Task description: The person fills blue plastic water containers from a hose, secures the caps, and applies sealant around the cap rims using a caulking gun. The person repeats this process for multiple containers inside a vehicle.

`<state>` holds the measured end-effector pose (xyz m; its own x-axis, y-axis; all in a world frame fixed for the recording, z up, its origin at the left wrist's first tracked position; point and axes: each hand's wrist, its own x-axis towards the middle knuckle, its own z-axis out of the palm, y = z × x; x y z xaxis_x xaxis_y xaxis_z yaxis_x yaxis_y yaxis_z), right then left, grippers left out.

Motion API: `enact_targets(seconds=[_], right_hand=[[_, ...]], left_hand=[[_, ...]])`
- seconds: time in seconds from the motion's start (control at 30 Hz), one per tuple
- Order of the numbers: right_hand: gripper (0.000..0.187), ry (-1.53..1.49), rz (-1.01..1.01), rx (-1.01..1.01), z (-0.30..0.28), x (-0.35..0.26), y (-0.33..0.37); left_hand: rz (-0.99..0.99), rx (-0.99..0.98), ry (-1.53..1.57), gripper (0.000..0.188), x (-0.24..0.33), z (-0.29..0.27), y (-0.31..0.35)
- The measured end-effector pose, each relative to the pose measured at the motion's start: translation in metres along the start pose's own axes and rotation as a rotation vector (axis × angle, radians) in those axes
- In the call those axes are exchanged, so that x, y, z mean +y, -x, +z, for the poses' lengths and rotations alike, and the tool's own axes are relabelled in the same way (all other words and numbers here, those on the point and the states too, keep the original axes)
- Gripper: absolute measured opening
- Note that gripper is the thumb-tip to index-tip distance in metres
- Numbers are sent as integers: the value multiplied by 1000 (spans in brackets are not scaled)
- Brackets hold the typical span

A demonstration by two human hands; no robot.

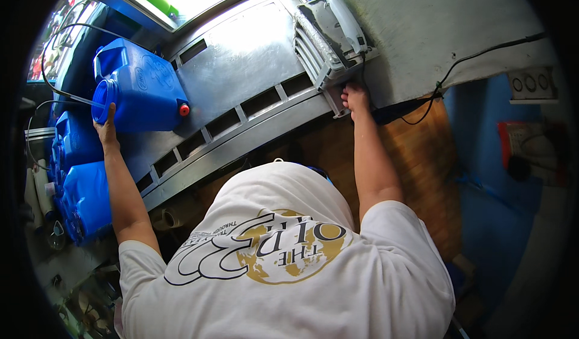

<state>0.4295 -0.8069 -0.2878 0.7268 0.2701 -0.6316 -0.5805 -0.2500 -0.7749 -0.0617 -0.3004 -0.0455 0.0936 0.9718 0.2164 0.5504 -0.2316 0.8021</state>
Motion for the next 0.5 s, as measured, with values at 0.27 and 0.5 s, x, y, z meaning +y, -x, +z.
enact_targets(seconds=[0.27,0.5], right_hand=[[37,-390,174,-18,3,19,-83],[24,-480,196,-38,-8,40,-67]], left_hand=[[-45,-29,116,126,-23,-4,-19],[-52,12,131,118,-28,-9,-21]])
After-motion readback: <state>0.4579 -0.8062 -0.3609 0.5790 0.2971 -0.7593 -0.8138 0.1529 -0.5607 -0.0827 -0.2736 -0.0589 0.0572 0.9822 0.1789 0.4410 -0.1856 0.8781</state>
